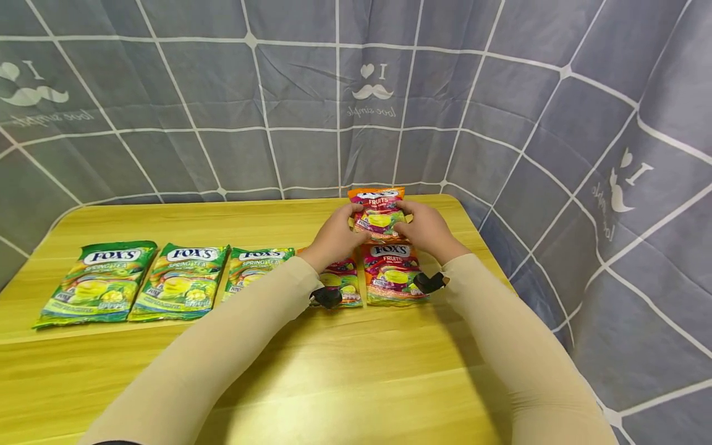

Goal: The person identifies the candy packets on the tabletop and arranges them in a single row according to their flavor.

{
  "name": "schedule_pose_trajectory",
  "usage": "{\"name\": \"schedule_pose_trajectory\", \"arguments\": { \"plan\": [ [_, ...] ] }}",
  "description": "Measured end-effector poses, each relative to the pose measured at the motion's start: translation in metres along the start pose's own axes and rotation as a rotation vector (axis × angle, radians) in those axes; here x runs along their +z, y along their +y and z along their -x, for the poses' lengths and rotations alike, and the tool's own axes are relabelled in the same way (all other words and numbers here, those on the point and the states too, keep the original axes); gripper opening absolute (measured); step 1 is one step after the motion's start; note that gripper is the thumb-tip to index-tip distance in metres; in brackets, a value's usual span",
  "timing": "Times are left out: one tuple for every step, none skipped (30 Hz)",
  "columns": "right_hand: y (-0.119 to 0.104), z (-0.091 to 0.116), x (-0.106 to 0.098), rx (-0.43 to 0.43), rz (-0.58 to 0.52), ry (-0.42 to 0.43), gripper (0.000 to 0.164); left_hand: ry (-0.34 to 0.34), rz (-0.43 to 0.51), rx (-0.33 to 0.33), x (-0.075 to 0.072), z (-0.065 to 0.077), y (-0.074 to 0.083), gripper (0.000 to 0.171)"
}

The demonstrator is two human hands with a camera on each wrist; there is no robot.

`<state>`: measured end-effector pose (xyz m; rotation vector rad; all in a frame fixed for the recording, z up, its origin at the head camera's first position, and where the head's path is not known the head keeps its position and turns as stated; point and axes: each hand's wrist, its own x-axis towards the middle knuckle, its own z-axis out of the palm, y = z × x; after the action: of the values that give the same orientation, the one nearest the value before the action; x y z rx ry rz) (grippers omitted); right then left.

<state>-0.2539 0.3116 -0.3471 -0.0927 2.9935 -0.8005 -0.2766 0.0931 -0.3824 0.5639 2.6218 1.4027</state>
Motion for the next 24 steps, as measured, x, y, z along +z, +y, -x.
{"name": "schedule_pose_trajectory", "arguments": {
  "plan": [
    [0.004,0.002,-0.003,0.001,0.003,0.004,0.064,-0.010,-0.002,0.004,0.003,0.000,0.003,0.067],
    [0.008,0.005,-0.005,0.002,0.007,0.005,0.063,-0.016,-0.005,0.009,0.007,0.001,0.005,0.067],
    [0.012,0.008,-0.008,0.003,0.006,0.003,0.062,-0.023,-0.005,0.016,0.011,0.001,0.008,0.067],
    [0.017,0.011,-0.011,0.008,0.006,0.000,0.062,-0.030,-0.007,0.022,0.015,0.001,0.010,0.067],
    [0.021,0.014,-0.013,0.010,0.003,-0.003,0.061,-0.037,-0.011,0.031,0.018,0.002,0.012,0.066],
    [0.025,0.017,-0.015,0.013,-0.006,-0.006,0.060,-0.042,-0.019,0.040,0.022,0.002,0.015,0.066],
    [0.029,0.020,-0.018,0.015,-0.008,-0.009,0.059,-0.048,-0.025,0.047,0.026,0.002,0.017,0.066],
    [0.033,0.023,-0.020,0.017,-0.006,-0.009,0.059,-0.052,-0.031,0.054,0.030,0.002,0.019,0.065],
    [0.037,0.025,-0.022,0.019,-0.002,-0.009,0.058,-0.057,-0.037,0.059,0.034,0.001,0.021,0.065],
    [0.040,0.028,-0.023,0.021,0.006,-0.006,0.057,-0.062,-0.041,0.062,0.037,0.002,0.023,0.065],
    [0.043,0.031,-0.024,0.022,0.010,-0.006,0.057,-0.071,-0.044,0.064,0.040,0.003,0.025,0.065],
    [0.046,0.034,-0.025,0.026,0.020,-0.004,0.057,-0.080,-0.048,0.063,0.043,0.004,0.026,0.065],
    [0.049,0.038,-0.026,0.030,0.033,-0.004,0.057,-0.089,-0.049,0.064,0.046,0.005,0.028,0.064],
    [0.052,0.040,-0.026,0.034,0.043,-0.001,0.056,-0.099,-0.053,0.064,0.050,0.006,0.030,0.064],
    [0.056,0.043,-0.027,0.039,0.048,0.000,0.056,-0.110,-0.054,0.064,0.053,0.006,0.031,0.064],
    [0.059,0.046,-0.028,0.045,0.048,-0.002,0.056,-0.121,-0.056,0.066,0.056,0.007,0.033,0.063],
    [0.062,0.049,-0.029,0.049,0.046,-0.007,0.056,-0.133,-0.060,0.066,0.059,0.008,0.034,0.062],
    [0.066,0.051,-0.030,0.053,0.044,-0.012,0.057,-0.141,-0.071,0.068,0.063,0.009,0.036,0.060],
    [0.069,0.054,-0.032,0.057,0.039,-0.019,0.057,-0.149,-0.077,0.070,0.066,0.009,0.037,0.059],
    [0.072,0.056,-0.033,0.058,0.034,-0.027,0.057,-0.162,-0.083,0.070,0.070,0.009,0.038,0.058],
    [0.075,0.058,-0.034,0.058,0.031,-0.034,0.057,-0.172,-0.092,0.070,0.074,0.010,0.039,0.056],
    [0.078,0.061,-0.036,0.057,0.033,-0.041,0.057,-0.182,-0.112,0.074,0.078,0.010,0.041,0.055],
    [0.082,0.063,-0.038,0.055,0.038,-0.045,0.057,-0.194,-0.132,0.075,0.081,0.011,0.042,0.054],
    [0.085,0.065,-0.040,0.053,0.045,-0.050,0.057,-0.205,-0.158,0.080,0.085,0.011,0.043,0.054]
  ]
}}
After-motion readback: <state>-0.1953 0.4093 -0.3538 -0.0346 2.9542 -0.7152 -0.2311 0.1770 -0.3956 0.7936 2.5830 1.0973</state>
